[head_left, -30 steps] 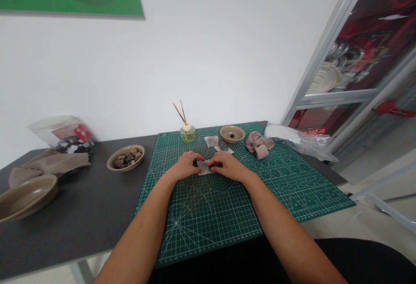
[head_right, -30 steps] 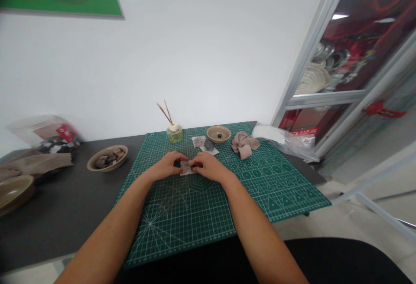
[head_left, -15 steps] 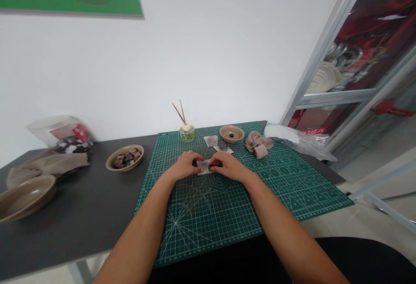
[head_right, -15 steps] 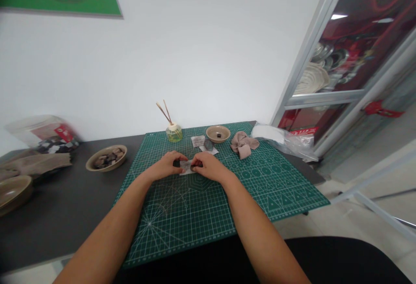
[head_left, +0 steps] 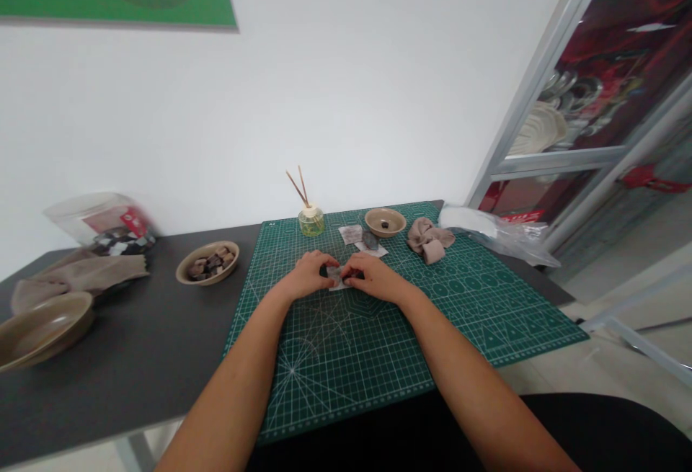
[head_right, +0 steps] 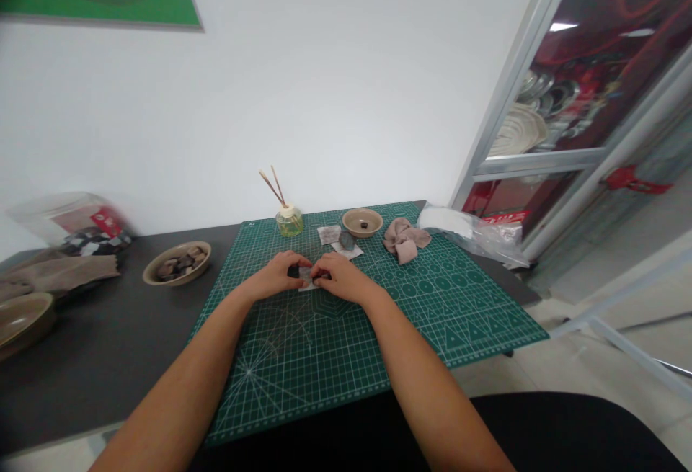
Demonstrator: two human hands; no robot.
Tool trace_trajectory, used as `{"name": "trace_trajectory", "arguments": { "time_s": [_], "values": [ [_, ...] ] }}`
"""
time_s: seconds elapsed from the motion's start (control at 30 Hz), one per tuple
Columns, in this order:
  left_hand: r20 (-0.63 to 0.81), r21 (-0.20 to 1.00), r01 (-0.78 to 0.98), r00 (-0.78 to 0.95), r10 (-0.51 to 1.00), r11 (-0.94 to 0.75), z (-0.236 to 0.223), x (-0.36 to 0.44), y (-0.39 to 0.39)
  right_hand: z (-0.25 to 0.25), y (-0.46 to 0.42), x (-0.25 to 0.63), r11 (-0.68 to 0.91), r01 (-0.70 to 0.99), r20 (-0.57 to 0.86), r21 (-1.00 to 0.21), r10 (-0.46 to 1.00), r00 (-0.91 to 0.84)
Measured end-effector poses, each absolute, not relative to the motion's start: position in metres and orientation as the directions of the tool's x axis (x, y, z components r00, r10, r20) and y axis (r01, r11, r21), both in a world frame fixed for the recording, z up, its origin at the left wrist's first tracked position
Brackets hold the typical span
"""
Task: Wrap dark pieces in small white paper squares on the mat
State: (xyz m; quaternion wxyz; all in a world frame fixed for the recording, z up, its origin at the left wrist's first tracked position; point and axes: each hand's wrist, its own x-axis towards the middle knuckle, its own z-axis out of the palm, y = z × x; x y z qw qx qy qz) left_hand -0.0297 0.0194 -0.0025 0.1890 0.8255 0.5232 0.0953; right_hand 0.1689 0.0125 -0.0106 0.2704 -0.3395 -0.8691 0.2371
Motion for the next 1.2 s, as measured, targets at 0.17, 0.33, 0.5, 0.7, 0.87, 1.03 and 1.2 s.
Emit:
{"name": "trace_trajectory", "arguments": {
  "time_s": [0.17, 0.33, 0.5, 0.7, 0.87, 1.03, 1.2],
  "values": [
    [-0.044, 0.412, 0.830, 0.430, 0.902, -0.376, -0.0025, -0.0300, 0.0192, -0.0117, 0.0129, 0.1707, 0.584, 0.469, 0.267, -0.663, 0.769, -0.581],
    [-0.042, 0.415, 0.829, 0.430, 0.902, -0.375, -0.0019, -0.0297, 0.0185, -0.0118, 0.0118, 0.1680, 0.539, 0.434, 0.238, -0.721, 0.782, -0.576],
    [-0.041, 0.421, 0.826, 0.430, 0.902, -0.375, -0.0033, -0.0308, 0.0194, -0.0113, 0.0121, 0.1708, 0.495, 0.434, 0.212, -0.753, 0.807, -0.551],
    [-0.027, 0.420, 0.819, 0.442, 0.897, -0.391, -0.0026, -0.0303, 0.0192, -0.0121, 0.0102, 0.1657, 0.549, 0.413, 0.256, -0.726, 0.774, -0.579],
    [-0.021, 0.423, 0.821, 0.432, 0.902, -0.384, -0.0044, -0.0314, 0.0197, -0.0128, 0.0117, 0.1698, 0.550, 0.448, 0.255, -0.704, 0.786, -0.564],
    [-0.022, 0.413, 0.823, 0.438, 0.899, -0.391, -0.0033, -0.0303, 0.0195, -0.0141, 0.0121, 0.1639, 0.647, 0.444, 0.316, -0.620, 0.723, -0.614],
    [-0.033, 0.412, 0.828, 0.431, 0.902, -0.380, -0.0031, -0.0300, 0.0193, -0.0147, 0.0132, 0.1665, 0.651, 0.427, 0.319, -0.628, 0.716, -0.621]
  ]
}}
